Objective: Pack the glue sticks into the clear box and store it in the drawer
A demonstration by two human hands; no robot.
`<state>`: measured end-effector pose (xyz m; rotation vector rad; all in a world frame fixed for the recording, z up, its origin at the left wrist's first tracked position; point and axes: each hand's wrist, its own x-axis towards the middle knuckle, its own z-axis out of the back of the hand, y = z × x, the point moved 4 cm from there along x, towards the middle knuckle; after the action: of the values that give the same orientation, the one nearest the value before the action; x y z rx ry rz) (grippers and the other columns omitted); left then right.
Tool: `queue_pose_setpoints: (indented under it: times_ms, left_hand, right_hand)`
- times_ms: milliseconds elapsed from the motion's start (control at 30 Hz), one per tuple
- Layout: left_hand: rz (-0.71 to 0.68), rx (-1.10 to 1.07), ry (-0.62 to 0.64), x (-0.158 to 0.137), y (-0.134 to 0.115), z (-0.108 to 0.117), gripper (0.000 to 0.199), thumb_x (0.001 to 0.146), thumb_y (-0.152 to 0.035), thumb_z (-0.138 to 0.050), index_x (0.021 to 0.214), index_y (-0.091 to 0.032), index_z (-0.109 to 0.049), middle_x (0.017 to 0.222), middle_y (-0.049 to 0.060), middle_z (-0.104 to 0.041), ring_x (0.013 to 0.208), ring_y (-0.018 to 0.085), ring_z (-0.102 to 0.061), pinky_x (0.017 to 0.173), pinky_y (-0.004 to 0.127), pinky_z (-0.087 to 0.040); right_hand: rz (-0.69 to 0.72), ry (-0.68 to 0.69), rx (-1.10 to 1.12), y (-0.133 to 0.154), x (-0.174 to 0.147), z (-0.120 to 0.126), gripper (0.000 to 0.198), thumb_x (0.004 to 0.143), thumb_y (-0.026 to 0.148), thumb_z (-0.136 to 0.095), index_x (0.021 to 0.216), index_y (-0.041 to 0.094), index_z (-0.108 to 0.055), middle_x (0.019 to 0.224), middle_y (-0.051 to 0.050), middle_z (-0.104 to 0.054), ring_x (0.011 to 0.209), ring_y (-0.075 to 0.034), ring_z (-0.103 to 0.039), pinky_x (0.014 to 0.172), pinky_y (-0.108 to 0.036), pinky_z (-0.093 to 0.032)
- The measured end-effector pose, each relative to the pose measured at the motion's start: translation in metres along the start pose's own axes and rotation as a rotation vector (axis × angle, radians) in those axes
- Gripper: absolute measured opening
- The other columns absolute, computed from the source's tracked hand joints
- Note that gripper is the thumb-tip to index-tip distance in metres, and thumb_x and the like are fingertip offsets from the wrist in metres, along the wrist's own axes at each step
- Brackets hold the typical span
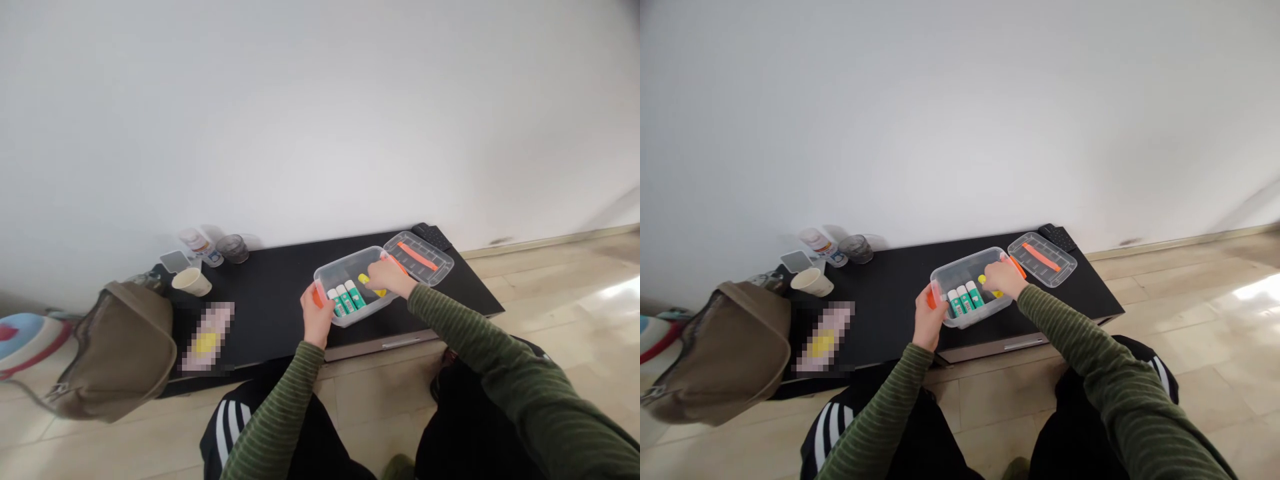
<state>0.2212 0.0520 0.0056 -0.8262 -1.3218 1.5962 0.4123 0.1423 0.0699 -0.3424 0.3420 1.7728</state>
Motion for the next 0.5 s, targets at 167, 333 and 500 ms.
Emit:
queue_pose_setpoints:
  times_ms: [167,333,500]
  left_hand:
    - [0.024,-0.028,-0.008,0.000,-0.006,0.000,0.064,0.067,-0.007,-0.062,0.129,-0.021,-0.053,0.133,0.010,-0.048,0.124,0.024,-0.048,0.107,0.036,-0.038]
    - [0.004,-0.054,0.000,0.000,-0.005,0.000,0.062,0.067,-0.007,-0.063,0.127,-0.022,-0.055,0.132,0.011,-0.050,0.126,0.024,-0.047,0.107,0.037,-0.038]
    - [0.025,-0.037,-0.013,0.001,-0.007,0.000,0.062,0.066,-0.007,-0.065,0.126,-0.022,-0.055,0.131,0.010,-0.051,0.123,0.025,-0.050,0.107,0.037,-0.039]
  right_hand:
    - [-0.043,0.101,0.005,0.011,0.013,-0.014,0.035,0.062,0.016,-0.071,0.096,0.010,-0.075,0.088,-0.018,-0.074,0.087,-0.031,-0.071,0.072,-0.034,-0.051]
    - [-0.056,0.156,0.051,0.013,0.022,-0.031,0.024,0.061,0.016,-0.073,0.085,0.012,-0.076,0.066,-0.013,-0.072,0.069,-0.027,-0.071,0.068,-0.033,-0.053]
    - [-0.053,0.139,0.074,0.013,0.026,-0.037,0.024,0.058,0.014,-0.075,0.082,0.012,-0.076,0.063,-0.012,-0.070,0.068,-0.027,-0.071,0.068,-0.034,-0.053]
